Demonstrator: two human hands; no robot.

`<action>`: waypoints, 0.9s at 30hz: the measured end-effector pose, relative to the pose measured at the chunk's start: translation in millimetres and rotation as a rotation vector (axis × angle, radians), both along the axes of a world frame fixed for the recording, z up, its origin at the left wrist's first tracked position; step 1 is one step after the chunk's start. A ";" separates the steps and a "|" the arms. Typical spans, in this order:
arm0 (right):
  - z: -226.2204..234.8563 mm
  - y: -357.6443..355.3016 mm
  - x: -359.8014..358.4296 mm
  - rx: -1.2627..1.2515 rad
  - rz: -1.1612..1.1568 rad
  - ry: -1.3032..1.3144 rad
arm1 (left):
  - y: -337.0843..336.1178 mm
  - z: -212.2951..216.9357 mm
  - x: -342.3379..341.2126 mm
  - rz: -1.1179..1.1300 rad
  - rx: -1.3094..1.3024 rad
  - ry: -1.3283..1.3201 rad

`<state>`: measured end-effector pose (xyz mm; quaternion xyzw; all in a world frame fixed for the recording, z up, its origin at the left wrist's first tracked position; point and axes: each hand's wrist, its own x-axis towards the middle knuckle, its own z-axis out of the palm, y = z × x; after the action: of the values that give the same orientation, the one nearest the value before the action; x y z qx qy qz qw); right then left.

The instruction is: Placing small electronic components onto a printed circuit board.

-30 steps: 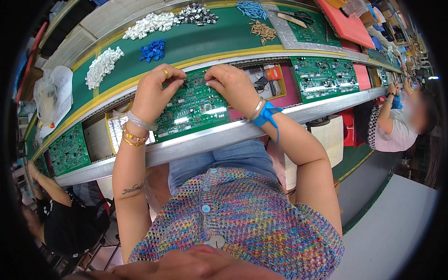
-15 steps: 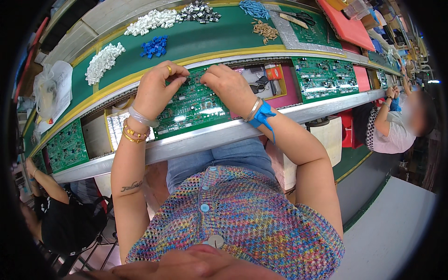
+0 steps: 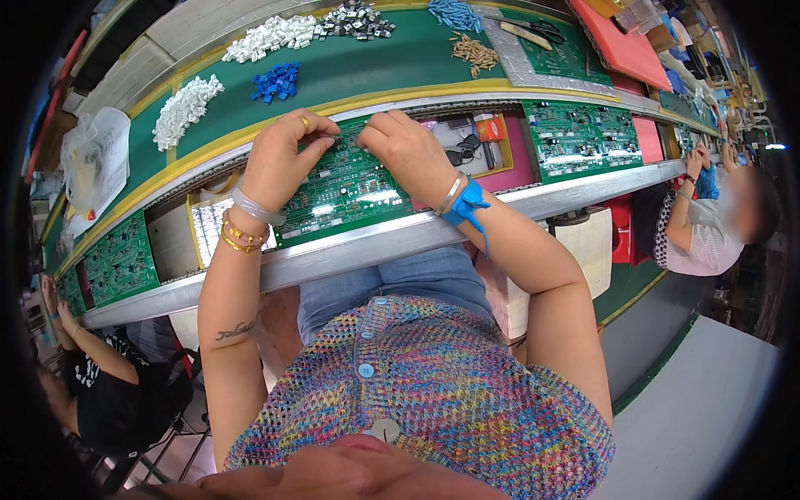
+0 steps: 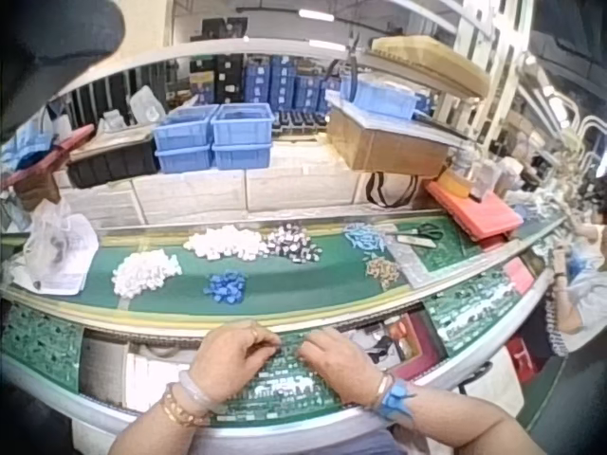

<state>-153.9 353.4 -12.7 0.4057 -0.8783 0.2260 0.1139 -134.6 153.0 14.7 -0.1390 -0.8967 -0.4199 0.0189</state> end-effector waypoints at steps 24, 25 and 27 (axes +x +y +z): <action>-2.6 92.9 -82.4 0.086 -0.478 0.135 | 14.2 -5.5 1.1 -0.030 -0.183 0.188; -4.0 92.4 -82.7 0.035 -0.470 0.163 | 14.8 -5.6 1.0 -0.032 -0.187 0.186; -4.0 90.3 -81.0 -0.018 -0.464 0.188 | 16.0 -7.2 0.7 -0.003 -0.183 0.200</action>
<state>-234.8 443.7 -16.7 0.2114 -0.9315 0.1627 0.2473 -133.9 169.1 7.5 -0.1824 -0.9248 -0.3203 0.0947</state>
